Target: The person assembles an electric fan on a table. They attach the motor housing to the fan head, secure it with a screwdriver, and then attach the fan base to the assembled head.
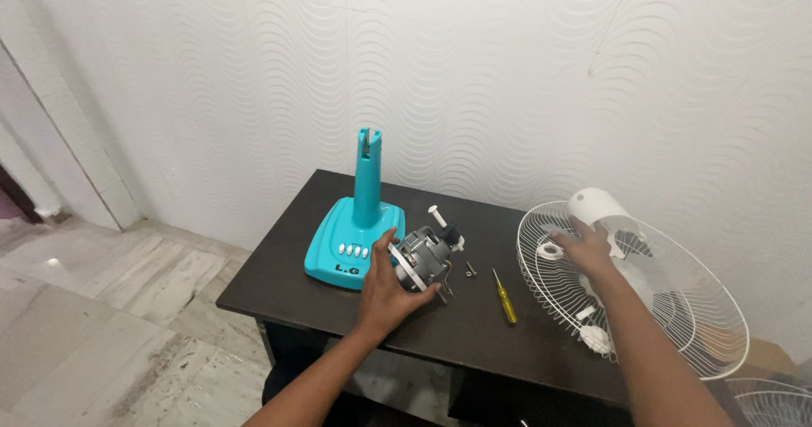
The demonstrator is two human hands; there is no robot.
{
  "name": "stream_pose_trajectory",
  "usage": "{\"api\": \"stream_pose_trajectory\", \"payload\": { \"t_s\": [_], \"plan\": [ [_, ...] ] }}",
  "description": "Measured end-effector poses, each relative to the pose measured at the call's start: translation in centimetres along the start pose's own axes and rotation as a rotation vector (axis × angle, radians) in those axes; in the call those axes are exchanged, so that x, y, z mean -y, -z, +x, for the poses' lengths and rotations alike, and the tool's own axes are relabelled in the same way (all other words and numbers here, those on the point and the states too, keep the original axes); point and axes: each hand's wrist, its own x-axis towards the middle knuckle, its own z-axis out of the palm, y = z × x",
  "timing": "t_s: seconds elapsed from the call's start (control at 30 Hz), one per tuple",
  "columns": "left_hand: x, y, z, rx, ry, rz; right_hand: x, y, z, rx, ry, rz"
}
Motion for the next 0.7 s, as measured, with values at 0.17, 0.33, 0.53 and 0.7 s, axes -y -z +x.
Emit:
{"api": "stream_pose_trajectory", "payload": {
  "t_s": [0.17, 0.33, 0.53, 0.7],
  "plan": [
    [-0.2, 0.2, -0.1, -0.049, -0.076, 0.075, 0.6, 0.3, 0.2, 0.153, -0.019, 0.102],
    [-0.1, 0.1, -0.1, -0.015, -0.056, 0.116, 2.2, 1.0, -1.7, 0.115, -0.13, 0.151],
    [0.5, -0.5, -0.4, -0.025, -0.071, 0.101, 5.1, 2.4, -6.8, 0.08, 0.089, 0.533],
    [0.7, -0.7, -0.3, 0.028, -0.206, 0.218, 6.6, 1.5, -14.8, 0.051, 0.247, 0.577]
  ]
}}
